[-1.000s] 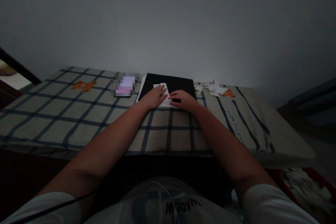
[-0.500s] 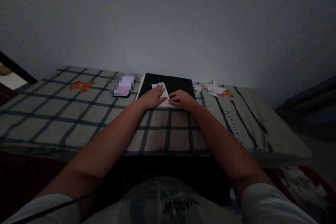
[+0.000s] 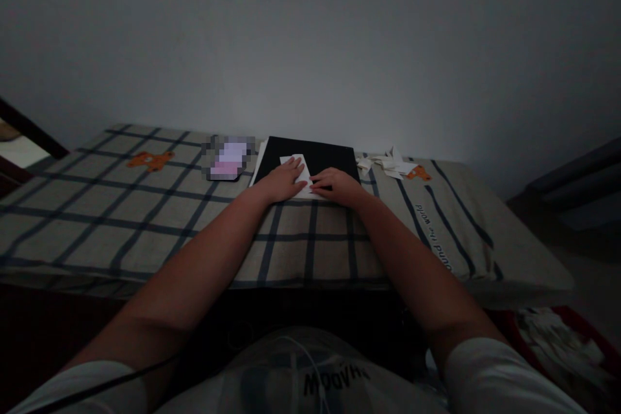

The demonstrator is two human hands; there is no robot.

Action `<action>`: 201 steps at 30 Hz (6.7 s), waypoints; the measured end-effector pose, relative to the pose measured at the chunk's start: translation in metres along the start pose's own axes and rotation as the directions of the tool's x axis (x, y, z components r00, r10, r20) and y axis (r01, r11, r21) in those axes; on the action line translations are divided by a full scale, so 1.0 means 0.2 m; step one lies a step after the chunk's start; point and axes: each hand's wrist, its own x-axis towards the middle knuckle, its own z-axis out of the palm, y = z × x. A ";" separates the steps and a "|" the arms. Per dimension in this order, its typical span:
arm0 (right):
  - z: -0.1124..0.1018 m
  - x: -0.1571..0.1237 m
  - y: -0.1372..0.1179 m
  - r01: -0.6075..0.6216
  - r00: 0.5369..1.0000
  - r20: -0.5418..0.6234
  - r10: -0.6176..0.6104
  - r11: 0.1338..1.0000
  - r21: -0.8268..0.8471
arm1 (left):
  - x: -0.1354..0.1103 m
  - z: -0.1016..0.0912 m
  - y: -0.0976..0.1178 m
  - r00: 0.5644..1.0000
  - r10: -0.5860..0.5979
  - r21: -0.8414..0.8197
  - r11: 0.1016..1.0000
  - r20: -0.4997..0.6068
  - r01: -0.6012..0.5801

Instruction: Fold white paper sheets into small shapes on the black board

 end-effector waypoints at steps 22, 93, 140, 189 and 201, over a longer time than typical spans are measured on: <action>-0.07 -0.01 -0.10 0.066 0.998 0.023 -0.065 0.996 -0.056 | 0.01 0.02 0.03 0.988 -0.062 -0.021 0.998 -0.140 0.060; -0.01 0.07 0.08 -0.097 0.995 0.004 0.097 0.988 0.123 | 0.00 0.00 0.07 0.995 0.087 0.023 0.996 -0.041 -0.086; 0.05 0.04 0.12 -0.101 0.994 0.040 0.100 0.994 0.035 | 0.00 0.01 0.06 0.999 0.029 0.022 0.999 -0.031 -0.029; 0.03 0.04 0.07 -0.092 0.993 0.059 0.098 0.990 -0.109 | 0.00 0.04 0.02 0.999 0.045 0.053 0.998 -0.006 -0.045; 0.04 0.04 0.08 -0.076 0.997 0.008 0.076 0.995 -0.058 | 0.02 0.04 0.02 0.999 0.038 0.043 0.998 0.002 -0.038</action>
